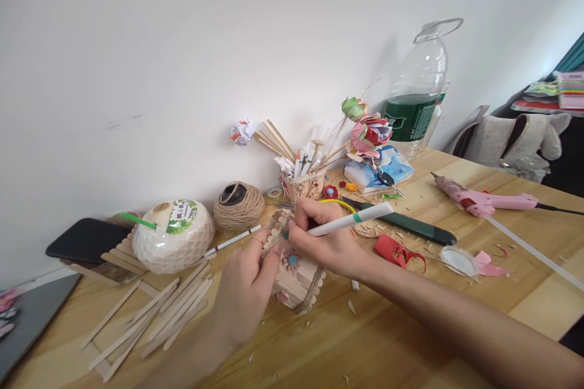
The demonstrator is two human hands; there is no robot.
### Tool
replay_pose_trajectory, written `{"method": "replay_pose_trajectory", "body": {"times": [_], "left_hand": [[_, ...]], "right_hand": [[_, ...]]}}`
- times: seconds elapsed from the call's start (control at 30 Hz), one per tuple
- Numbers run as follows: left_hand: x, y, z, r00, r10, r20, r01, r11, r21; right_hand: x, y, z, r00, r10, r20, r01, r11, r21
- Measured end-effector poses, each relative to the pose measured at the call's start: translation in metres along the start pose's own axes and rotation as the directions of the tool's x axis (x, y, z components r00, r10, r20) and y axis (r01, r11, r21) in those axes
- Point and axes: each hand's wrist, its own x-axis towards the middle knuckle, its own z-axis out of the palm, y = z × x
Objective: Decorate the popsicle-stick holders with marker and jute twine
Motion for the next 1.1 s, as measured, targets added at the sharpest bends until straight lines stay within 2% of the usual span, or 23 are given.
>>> {"method": "replay_pose_trajectory", "body": {"times": [0.5, 0.6, 0.7, 0.83, 0.97, 1.1], "left_hand": [[0.000, -0.002, 0.001, 1.000, -0.018, 0.004, 0.018, 0.999, -0.030], [0.000, -0.002, 0.001, 0.999, -0.030, 0.024, 0.031, 0.998, -0.051], [0.004, -0.005, -0.003, 0.999, -0.011, 0.053, 0.016, 0.996, -0.087], [0.011, -0.010, -0.009, 0.990, 0.040, 0.133, -0.015, 0.984, -0.179], [0.015, -0.013, -0.013, 0.985, 0.064, 0.158, -0.025, 0.971, -0.239], [0.014, -0.012, -0.014, 0.984, 0.068, 0.164, -0.033, 0.978, -0.208]], "right_hand": [[0.000, -0.001, 0.000, 1.000, 0.014, 0.015, -0.014, 1.000, 0.015], [0.000, 0.000, 0.001, 0.997, 0.072, -0.012, -0.071, 0.991, 0.114], [0.003, 0.003, 0.002, 0.967, 0.232, -0.102, -0.182, 0.918, 0.353], [0.007, 0.008, 0.002, 0.891, 0.424, -0.164, -0.247, 0.755, 0.608], [0.009, 0.008, 0.003, 0.848, 0.503, -0.165, -0.263, 0.671, 0.694], [0.009, 0.006, 0.005, 0.849, 0.508, -0.145, -0.270, 0.653, 0.708]]}}
